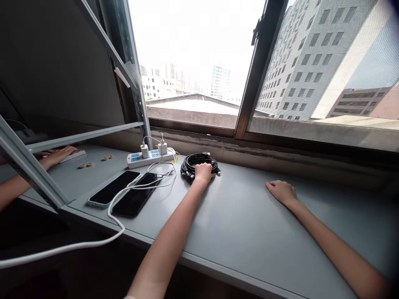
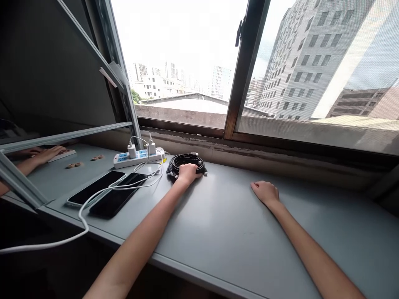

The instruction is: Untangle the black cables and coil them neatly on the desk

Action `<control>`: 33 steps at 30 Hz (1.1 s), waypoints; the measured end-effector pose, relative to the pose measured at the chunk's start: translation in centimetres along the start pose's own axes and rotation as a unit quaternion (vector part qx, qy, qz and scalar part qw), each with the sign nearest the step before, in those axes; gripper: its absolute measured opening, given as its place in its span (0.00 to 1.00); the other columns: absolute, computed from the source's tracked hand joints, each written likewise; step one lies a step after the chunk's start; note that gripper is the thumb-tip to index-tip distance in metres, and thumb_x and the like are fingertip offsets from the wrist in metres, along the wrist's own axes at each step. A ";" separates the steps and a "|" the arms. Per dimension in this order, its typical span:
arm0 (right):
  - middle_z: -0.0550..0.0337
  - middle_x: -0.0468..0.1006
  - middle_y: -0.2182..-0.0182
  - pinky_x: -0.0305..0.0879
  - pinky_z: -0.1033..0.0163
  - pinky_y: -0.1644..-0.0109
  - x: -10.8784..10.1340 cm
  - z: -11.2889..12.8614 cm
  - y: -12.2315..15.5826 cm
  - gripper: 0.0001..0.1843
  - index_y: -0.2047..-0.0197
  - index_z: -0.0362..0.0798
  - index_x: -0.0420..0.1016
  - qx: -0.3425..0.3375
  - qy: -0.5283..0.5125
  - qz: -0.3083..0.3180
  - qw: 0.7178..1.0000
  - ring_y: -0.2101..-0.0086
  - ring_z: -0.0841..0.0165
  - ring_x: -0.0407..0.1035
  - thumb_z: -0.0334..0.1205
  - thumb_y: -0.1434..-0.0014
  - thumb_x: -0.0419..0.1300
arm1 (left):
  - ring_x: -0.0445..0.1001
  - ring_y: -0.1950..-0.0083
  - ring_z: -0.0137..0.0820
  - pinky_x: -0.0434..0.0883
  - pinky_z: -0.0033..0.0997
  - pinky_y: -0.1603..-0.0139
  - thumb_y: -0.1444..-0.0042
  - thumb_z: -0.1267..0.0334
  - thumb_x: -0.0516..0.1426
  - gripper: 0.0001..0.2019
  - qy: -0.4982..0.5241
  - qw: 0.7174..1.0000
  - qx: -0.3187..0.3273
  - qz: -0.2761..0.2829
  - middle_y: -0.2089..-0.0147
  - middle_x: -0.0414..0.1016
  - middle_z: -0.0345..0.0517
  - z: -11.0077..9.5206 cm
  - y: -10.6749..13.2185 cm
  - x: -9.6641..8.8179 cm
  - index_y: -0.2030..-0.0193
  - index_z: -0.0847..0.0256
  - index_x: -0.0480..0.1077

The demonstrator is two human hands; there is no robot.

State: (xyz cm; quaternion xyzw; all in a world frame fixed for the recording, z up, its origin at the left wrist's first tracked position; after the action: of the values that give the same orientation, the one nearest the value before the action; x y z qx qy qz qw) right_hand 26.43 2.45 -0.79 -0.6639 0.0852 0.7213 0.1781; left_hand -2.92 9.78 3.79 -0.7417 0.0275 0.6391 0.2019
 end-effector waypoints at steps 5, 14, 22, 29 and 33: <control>0.54 0.77 0.66 0.53 0.64 0.70 0.0 0.0 -0.1 0.21 0.70 0.49 0.78 -0.004 -0.003 0.000 1.000 0.63 0.59 0.70 0.45 0.39 0.46 | 0.74 0.59 0.43 0.60 0.40 0.53 0.53 0.50 0.61 0.16 -0.004 0.999 -0.007 -0.032 0.63 0.78 0.53 3.4 -0.3 -0.5 0.65 0.60 0.76; 0.59 0.73 0.70 0.63 0.62 0.62 -0.4 0.6 0.3 0.19 0.70 0.44 0.72 -0.011 -0.002 0.010 1.000 0.68 0.69 0.67 0.48 0.36 0.50 | 0.72 0.58 0.40 0.57 0.40 0.53 0.42 0.44 0.47 0.24 0.023 0.991 0.016 -0.134 0.64 0.79 0.52 4.0 0.6 -1.6 0.67 0.59 0.77; 0.60 0.73 0.69 0.66 0.60 0.59 -0.2 0.6 0.1 0.17 0.66 0.43 0.72 -0.010 -0.001 0.012 1.000 0.67 0.69 0.69 0.47 0.35 0.52 | 0.73 0.63 0.36 0.62 0.34 0.59 0.38 0.54 0.45 0.18 0.066 0.969 -0.006 -0.237 0.66 0.77 0.50 4.0 0.8 -2.8 0.64 0.61 0.72; 0.59 0.73 0.67 0.67 0.59 0.59 0.0 0.6 -0.1 0.16 0.64 0.43 0.72 -0.016 0.007 0.014 1.000 0.66 0.69 0.69 0.47 0.35 0.52 | 0.73 0.64 0.37 0.64 0.34 0.65 0.35 0.59 0.38 0.16 0.145 0.892 -0.136 -0.406 0.65 0.73 0.52 6.8 2.7 -6.1 0.58 0.63 0.63; 0.59 0.73 0.66 0.67 0.60 0.59 0.1 0.6 -0.2 0.15 0.63 0.43 0.72 -0.018 0.007 0.013 1.000 0.66 0.69 0.69 0.47 0.35 0.52 | 0.72 0.70 0.33 0.61 0.30 0.72 0.35 0.60 0.38 0.13 0.184 0.840 -0.170 -0.481 0.69 0.72 0.47 7.0 4.1 -8.2 0.58 0.62 0.60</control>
State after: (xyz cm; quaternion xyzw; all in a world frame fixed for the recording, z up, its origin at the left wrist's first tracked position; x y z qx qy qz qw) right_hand 25.97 2.89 -0.75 -0.6707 0.0823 0.7204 0.1565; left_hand -12.24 6.58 9.85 -0.7880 -0.4057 0.3080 0.3458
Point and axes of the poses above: each hand's wrist, its own y-axis away from the middle knuckle, its own x-axis out of the palm, z = x × y, the point moved 8 cm from there along -y, towards the middle knuckle
